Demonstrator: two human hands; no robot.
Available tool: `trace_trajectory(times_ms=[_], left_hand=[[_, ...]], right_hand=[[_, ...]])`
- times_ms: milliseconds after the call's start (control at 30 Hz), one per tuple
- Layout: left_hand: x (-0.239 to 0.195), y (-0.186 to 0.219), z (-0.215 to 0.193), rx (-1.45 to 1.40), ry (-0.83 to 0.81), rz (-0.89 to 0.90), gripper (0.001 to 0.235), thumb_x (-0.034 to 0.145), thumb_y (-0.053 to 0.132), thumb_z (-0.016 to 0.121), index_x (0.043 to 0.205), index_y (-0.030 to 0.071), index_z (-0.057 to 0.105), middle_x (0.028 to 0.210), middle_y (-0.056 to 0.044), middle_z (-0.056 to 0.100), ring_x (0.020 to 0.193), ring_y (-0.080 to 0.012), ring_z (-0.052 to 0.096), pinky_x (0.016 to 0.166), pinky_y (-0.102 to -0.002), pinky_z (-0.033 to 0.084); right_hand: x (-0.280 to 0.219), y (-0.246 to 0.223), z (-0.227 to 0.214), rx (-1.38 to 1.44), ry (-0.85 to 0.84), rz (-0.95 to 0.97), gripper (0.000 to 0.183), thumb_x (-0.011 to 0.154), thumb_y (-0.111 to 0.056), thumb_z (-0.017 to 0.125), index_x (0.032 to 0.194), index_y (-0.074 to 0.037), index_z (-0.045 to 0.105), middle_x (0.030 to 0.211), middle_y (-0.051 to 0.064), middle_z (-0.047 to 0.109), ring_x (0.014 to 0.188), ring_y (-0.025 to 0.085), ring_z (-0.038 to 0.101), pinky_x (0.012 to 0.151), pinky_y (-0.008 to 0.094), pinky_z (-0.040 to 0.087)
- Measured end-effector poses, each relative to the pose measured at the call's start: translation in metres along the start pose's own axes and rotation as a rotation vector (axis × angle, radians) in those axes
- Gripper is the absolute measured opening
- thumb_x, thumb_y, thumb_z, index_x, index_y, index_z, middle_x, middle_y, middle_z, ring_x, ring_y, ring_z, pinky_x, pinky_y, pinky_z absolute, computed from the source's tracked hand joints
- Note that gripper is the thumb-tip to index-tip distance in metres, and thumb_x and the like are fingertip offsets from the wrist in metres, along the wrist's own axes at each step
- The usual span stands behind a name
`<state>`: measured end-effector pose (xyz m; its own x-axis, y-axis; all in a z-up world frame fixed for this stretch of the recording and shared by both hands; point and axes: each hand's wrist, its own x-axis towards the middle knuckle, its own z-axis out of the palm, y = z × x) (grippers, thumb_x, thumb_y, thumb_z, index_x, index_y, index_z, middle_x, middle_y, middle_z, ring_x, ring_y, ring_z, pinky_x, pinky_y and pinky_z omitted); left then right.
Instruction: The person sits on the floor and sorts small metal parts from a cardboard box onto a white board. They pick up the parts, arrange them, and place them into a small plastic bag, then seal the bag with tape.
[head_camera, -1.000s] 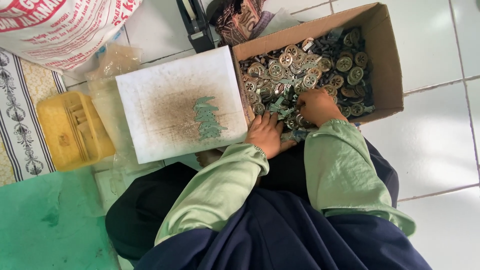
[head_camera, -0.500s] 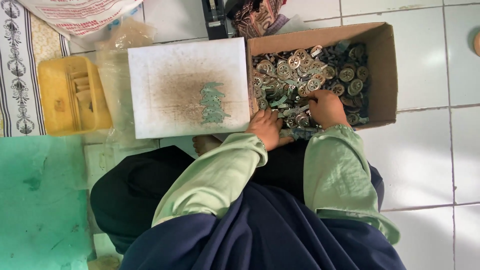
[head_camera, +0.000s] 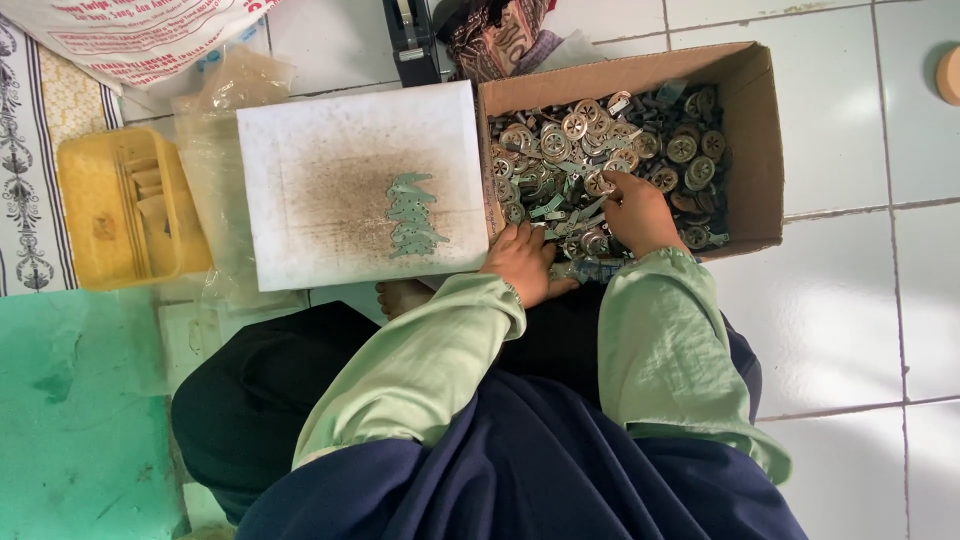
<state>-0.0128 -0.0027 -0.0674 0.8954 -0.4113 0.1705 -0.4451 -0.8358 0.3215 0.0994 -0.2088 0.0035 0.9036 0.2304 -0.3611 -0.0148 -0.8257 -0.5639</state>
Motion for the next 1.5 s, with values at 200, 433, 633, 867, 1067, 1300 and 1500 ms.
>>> trace_trajectory(times_ms=[200, 433, 633, 867, 1067, 1300, 1500], left_hand=[[0.001, 0.003, -0.006, -0.015, 0.087, -0.004, 0.077, 0.079, 0.076, 0.056, 0.091, 0.001, 0.072, 0.104, -0.027, 0.066, 0.106, -0.0466, 0.059, 0.095, -0.052, 0.039], [0.003, 0.009, -0.001, -0.031, 0.142, -0.075, 0.079, 0.074, 0.079, 0.052, 0.086, 0.004, 0.073, 0.100, -0.026, 0.067, 0.100, -0.0447, 0.060, 0.098, -0.053, 0.039], [0.005, 0.009, -0.005, -0.027, 0.326, -0.012, 0.072, 0.067, 0.075, 0.059, 0.072, 0.003, 0.066, 0.083, -0.024, 0.060, 0.085, -0.0431, 0.058, 0.090, -0.052, 0.041], [0.006, 0.006, 0.008, -0.088, 0.259, 0.017, 0.067, 0.076, 0.070, 0.058, 0.080, 0.003, 0.066, 0.094, -0.024, 0.059, 0.090, -0.0438, 0.058, 0.091, -0.055, 0.041], [-0.004, 0.001, -0.073, -0.355, 0.032, 0.106, 0.036, 0.093, 0.035, 0.066, 0.117, 0.009, 0.069, 0.136, -0.016, 0.059, 0.127, -0.0398, 0.058, 0.104, -0.053, 0.048], [-0.063, -0.103, -0.154, -0.213, 0.307, -0.093, 0.019, 0.100, 0.020, 0.062, 0.118, 0.016, 0.069, 0.125, -0.011, 0.064, 0.123, -0.0320, 0.061, 0.106, -0.047, 0.048], [-0.097, -0.181, -0.134, -0.112, 0.354, -0.359, 0.030, 0.103, 0.025, 0.058, 0.132, 0.018, 0.060, 0.137, -0.012, 0.056, 0.129, -0.0351, 0.057, 0.106, -0.051, 0.047]], right_hand=[[-0.002, -0.022, 0.001, -0.254, -0.097, -0.033, 0.037, 0.099, -0.002, 0.054, 0.133, -0.005, 0.069, 0.123, 0.025, 0.064, 0.117, 0.049, 0.063, 0.086, 0.061, 0.062], [0.014, 0.001, 0.030, -0.454, -0.152, -0.039, 0.034, 0.095, -0.009, 0.060, 0.125, -0.016, 0.075, 0.127, 0.020, 0.063, 0.126, 0.047, 0.059, 0.088, 0.059, 0.062], [0.004, -0.007, 0.025, -0.498, -0.098, -0.075, 0.030, 0.098, -0.012, 0.057, 0.120, -0.010, 0.077, 0.116, 0.021, 0.066, 0.122, 0.049, 0.061, 0.083, 0.056, 0.064], [0.000, 0.002, 0.030, -0.411, 0.022, -0.140, 0.023, 0.099, -0.015, 0.061, 0.114, -0.011, 0.079, 0.109, 0.016, 0.065, 0.118, 0.044, 0.064, 0.081, 0.051, 0.065], [-0.020, -0.039, 0.039, -0.172, 0.279, -0.321, 0.025, 0.098, -0.003, 0.066, 0.119, -0.007, 0.078, 0.099, 0.015, 0.070, 0.094, 0.038, 0.070, 0.074, 0.049, 0.061], [-0.019, -0.131, 0.081, 0.235, 0.386, -0.372, 0.031, 0.089, -0.001, 0.078, 0.119, -0.001, 0.077, 0.095, 0.024, 0.074, 0.076, 0.030, 0.068, 0.062, 0.043, 0.055], [0.020, -0.194, 0.118, 0.094, 0.259, -0.453, 0.028, 0.090, -0.003, 0.076, 0.117, -0.007, 0.078, 0.100, 0.018, 0.075, 0.089, 0.036, 0.074, 0.072, 0.042, 0.063]])
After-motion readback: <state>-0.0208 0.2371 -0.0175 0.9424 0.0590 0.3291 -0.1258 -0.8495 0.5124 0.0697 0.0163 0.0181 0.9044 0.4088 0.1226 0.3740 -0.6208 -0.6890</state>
